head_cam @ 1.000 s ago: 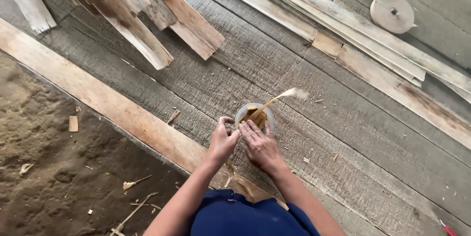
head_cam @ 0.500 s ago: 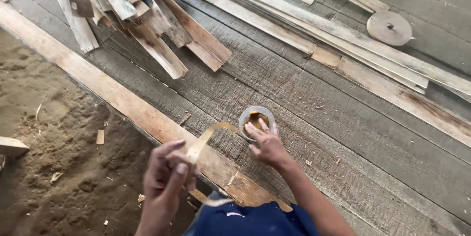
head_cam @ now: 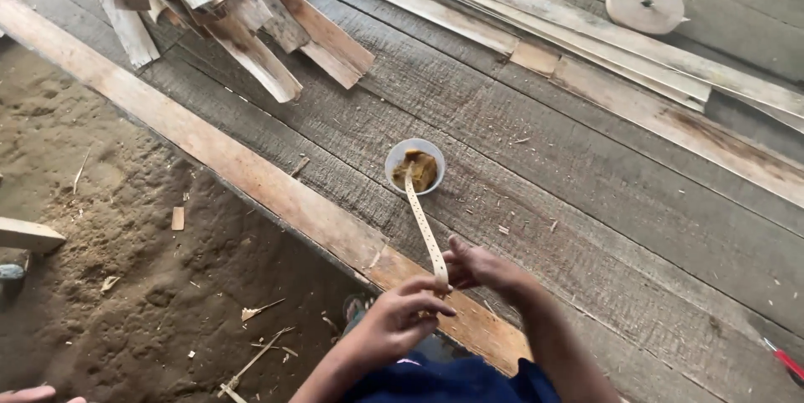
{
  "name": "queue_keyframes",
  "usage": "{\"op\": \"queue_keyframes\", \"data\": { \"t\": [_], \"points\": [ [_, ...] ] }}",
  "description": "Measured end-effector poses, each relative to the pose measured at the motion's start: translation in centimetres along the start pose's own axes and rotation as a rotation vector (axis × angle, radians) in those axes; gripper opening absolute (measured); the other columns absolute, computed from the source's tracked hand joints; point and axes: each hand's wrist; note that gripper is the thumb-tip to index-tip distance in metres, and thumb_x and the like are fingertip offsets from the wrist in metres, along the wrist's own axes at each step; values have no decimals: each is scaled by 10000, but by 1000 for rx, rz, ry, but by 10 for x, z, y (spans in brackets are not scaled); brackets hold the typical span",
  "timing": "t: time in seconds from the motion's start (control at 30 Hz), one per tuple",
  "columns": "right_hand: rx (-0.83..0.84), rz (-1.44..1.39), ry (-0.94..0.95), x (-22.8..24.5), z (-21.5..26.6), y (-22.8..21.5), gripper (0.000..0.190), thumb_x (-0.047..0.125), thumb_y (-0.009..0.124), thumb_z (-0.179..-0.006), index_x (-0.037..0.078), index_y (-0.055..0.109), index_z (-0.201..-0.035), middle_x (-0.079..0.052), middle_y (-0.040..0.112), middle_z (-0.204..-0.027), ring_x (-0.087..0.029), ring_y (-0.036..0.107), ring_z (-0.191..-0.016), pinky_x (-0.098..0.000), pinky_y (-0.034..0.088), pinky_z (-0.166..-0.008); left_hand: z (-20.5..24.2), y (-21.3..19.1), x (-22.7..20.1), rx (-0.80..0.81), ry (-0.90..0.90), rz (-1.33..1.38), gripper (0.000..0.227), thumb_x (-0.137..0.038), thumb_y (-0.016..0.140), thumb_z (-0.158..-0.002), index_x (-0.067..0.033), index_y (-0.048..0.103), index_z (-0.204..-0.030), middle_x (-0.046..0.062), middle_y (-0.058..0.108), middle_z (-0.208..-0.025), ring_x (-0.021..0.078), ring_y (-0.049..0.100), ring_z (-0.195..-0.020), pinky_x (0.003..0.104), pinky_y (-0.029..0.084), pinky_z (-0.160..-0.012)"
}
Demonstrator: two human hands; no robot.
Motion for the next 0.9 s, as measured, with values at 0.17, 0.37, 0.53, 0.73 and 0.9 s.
{"op": "queue_keyframes", "data": {
  "t": [0.17, 0.37, 0.53, 0.73, 0.9],
  "points": [
    [38, -645, -243, -42, 10, 20, 455, 255, 559, -985, -83, 625, -1282, -258, 751, -1017, -321, 725, -851, -400, 610, -777, 15, 36, 51, 117, 66, -47, 219, -51, 651, -935, -167, 748, -1094, 141, 634, -1347, 255, 647, -1253, 364, 498, -1068],
    [-169, -504, -362, -60, 42, 44, 229, 96, 629, -976, -120, 680, -1033, -269, 734, -760, -272, 687, -523, -322, 602, -518, 27, 49, 126, -60, -545, 1019, 181, 103, 617, -732, -62, 611, -806, 148, 681, -953, 252, 688, -1033, 424, 616, -850],
    [-138, -298, -193, -70, 60, 85, 173, 90, 632, -993, -12, 616, -854, -232, 774, -751, -217, 682, -489, -316, 597, -494, 20, 16, 70, -260, -617, 1311, 574, -125, 415, -938, -23, 405, -1502, 290, 540, -1471, 362, 542, -1339, 452, 454, -1117],
    [-228, -117, -23, -82, 61, 144, 170, 129, 636, -1019, 23, 679, -893, -141, 770, -826, -186, 712, -604, -278, 580, -575, 41, -8, 86, -491, -635, 1117, 427, -297, 519, -1004, -43, 549, -1346, 264, 686, -1232, 351, 686, -1049, 480, 580, -835],
    [-327, -63, -108, -158, 31, 153, 180, 240, 690, -950, 91, 761, -1021, -37, 717, -1069, -114, 638, -891, -255, 542, -751, 67, -19, 75, -444, -643, 1092, 386, -268, 535, -1000, -10, 597, -1281, 243, 700, -1218, 338, 703, -1035, 459, 588, -838]
  ]
}}
Point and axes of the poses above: each hand's wrist, its own z-axis away from the middle knuckle, its own y-axis out of the palm, x = y × z
